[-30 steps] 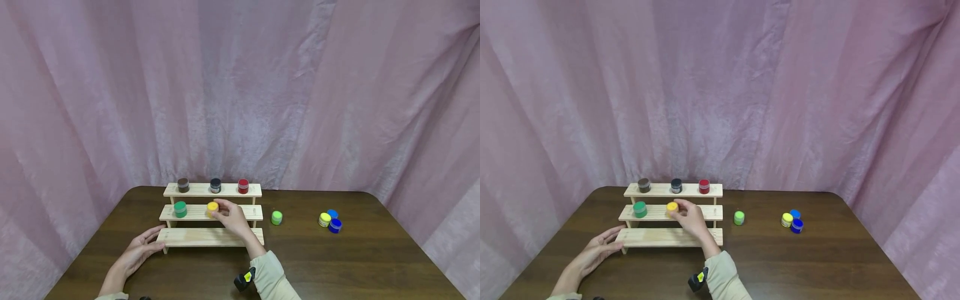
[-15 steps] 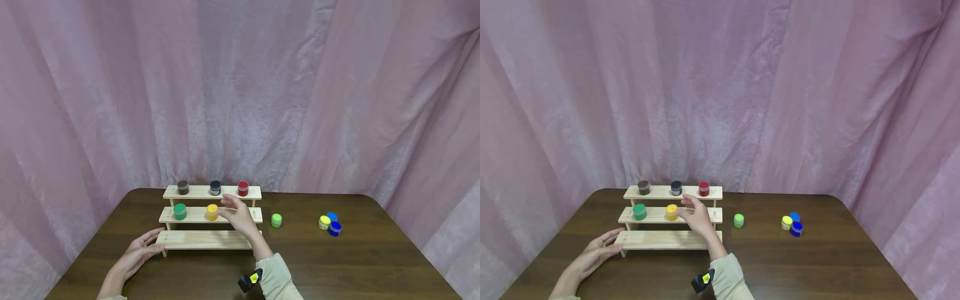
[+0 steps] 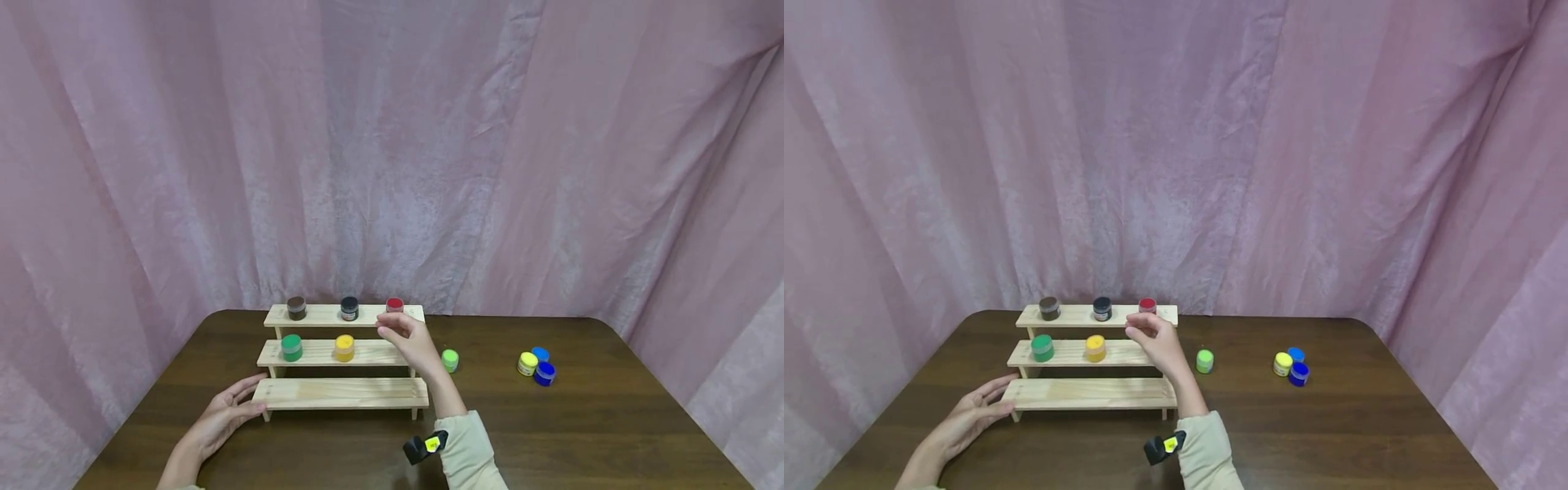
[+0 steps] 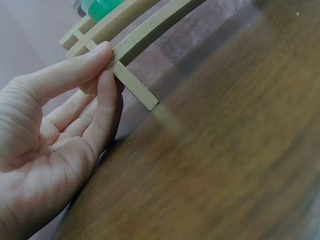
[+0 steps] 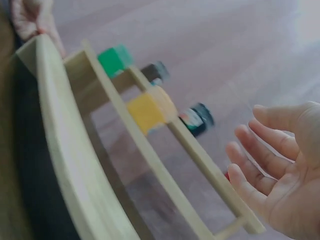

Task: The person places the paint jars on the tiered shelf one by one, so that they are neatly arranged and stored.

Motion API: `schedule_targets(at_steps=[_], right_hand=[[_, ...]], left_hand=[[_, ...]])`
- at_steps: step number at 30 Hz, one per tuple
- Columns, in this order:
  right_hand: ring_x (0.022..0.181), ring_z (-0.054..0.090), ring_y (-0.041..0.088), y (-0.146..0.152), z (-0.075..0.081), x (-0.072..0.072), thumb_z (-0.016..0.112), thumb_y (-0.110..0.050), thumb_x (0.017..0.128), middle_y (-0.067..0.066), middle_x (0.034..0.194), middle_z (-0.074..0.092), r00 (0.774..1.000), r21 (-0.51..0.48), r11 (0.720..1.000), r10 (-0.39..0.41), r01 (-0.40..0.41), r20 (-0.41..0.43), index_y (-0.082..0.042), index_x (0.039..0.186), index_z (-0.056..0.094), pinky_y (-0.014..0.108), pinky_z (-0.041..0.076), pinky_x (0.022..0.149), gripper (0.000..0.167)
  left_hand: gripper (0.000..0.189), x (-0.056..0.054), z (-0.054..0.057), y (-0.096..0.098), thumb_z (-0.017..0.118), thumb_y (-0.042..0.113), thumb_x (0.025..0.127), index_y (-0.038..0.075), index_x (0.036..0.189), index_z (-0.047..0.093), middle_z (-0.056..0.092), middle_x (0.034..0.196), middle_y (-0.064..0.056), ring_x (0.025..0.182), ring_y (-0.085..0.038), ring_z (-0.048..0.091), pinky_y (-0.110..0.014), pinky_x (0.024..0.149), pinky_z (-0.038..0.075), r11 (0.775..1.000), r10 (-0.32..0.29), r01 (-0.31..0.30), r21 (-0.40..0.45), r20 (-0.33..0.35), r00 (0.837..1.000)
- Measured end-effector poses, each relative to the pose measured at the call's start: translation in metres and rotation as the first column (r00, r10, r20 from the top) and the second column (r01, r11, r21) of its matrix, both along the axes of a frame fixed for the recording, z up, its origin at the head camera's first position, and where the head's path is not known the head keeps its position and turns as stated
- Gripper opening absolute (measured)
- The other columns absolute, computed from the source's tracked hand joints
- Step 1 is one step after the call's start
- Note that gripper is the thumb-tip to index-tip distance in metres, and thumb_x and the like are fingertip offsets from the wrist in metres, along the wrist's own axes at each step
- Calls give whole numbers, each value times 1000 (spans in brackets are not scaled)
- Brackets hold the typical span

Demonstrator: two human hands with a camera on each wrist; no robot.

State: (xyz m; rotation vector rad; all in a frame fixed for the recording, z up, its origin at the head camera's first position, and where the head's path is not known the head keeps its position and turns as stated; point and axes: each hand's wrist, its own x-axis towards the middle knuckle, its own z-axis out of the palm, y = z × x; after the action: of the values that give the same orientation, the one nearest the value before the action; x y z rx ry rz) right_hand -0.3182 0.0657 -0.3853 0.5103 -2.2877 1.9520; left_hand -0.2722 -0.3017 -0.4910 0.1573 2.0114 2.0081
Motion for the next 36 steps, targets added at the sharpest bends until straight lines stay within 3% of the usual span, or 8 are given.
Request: schedule_targets(at_steps=[4,10,17,27,34,36], right_hand=[[100,65,7,15,5,-2,64,-8,93,23,117,67,1000,-36,999,-23,23,-8,5,118,65,14,51,85,27],[91,63,2,36,8,-3,64,-12,94,22,116,67,996,-37,995,-94,94,0,2,118,66,18,52,81,27],[89,62,1,57,8,-7,62,-12,95,23,119,66,983,-49,982,-182,183,21,6,121,63,17,51,79,31],[90,64,1,93,-7,-14,60,-10,96,23,125,64,951,-96,952,-277,291,136,6,127,59,16,53,79,34],[88,64,-2,113,-21,-19,60,-13,97,-5,107,70,933,-120,938,-299,326,200,4,130,57,16,54,80,38],[87,64,-2,116,-25,-20,60,-14,97,-4,108,71,929,-126,934,-302,333,216,5,131,55,17,54,80,39]], left_hand=[[67,0,0,1,62,9,93,3,152,28,37,138,5,108,-3,61,-20,95,52,1000,3,-3,8,-9,1000],[70,0,-1,2,61,8,93,0,152,25,38,136,8,109,-2,61,-19,95,52,1000,-4,4,14,-12,1000],[70,0,-1,3,62,9,93,1,152,25,32,145,-4,109,-1,60,-19,95,51,1000,9,-9,-1,-6,1000],[73,-1,0,3,62,10,94,-1,153,21,26,151,-15,109,-1,61,-17,95,50,1000,7,-7,-24,-9,1000],[75,-1,-1,2,61,10,94,-2,153,18,7,158,-27,109,0,60,-15,95,49,1000,9,-9,-23,-1,1000],[74,-1,-1,2,61,10,94,-1,154,18,7,158,-27,109,0,60,-16,95,49,1000,8,-8,-21,-1,1000]])
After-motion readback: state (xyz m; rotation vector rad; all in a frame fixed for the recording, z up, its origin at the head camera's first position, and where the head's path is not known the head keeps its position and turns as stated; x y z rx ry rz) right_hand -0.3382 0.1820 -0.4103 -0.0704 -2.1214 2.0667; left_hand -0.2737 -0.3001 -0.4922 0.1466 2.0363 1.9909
